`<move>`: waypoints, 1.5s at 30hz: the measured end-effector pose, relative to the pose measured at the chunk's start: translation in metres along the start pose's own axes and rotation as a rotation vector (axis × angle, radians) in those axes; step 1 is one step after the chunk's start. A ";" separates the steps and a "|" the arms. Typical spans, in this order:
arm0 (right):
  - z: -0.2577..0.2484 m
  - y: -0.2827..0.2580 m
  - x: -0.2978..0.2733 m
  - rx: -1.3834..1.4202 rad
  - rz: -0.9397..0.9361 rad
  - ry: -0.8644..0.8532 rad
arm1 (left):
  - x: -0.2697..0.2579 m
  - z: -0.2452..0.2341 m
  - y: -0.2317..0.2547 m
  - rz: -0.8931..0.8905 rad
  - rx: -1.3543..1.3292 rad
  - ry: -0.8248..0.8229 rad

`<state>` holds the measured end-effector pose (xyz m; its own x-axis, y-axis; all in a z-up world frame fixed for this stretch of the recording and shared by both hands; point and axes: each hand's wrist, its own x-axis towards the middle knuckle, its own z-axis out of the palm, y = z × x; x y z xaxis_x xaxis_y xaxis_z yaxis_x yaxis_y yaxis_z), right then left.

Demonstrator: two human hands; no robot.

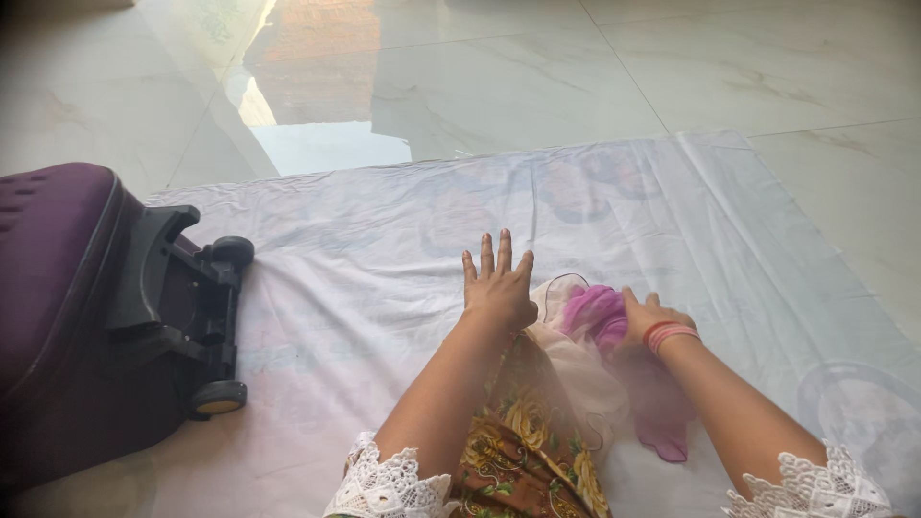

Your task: The person folds and places various clothing items, a towel, and small toiletries into a purple suitcase. They close and secure the suitcase with a strap, then handle a plastic bag and a small cloth.

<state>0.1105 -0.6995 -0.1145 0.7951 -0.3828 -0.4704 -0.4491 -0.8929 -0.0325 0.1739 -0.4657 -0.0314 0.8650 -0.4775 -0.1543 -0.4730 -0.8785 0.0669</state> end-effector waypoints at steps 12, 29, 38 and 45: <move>0.003 -0.037 0.045 1.390 -0.432 0.015 | -0.003 0.026 -0.048 0.006 -0.284 -0.148; -0.199 -0.240 -0.145 1.750 -1.254 -0.248 | -0.087 -0.082 -0.205 0.397 -2.087 0.588; -0.083 -0.270 -0.108 0.919 -1.424 -0.094 | -0.084 -0.052 -0.182 -0.059 -2.097 0.567; -0.081 -0.162 -0.029 0.937 -1.133 0.274 | -0.050 -0.028 -0.180 -0.169 -1.988 0.644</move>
<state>0.1932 -0.5633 -0.0238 0.8932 0.2645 0.3636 0.4353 -0.3066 -0.8464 0.2210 -0.2843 -0.0078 0.9992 0.0377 -0.0160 -0.0040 0.4789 0.8779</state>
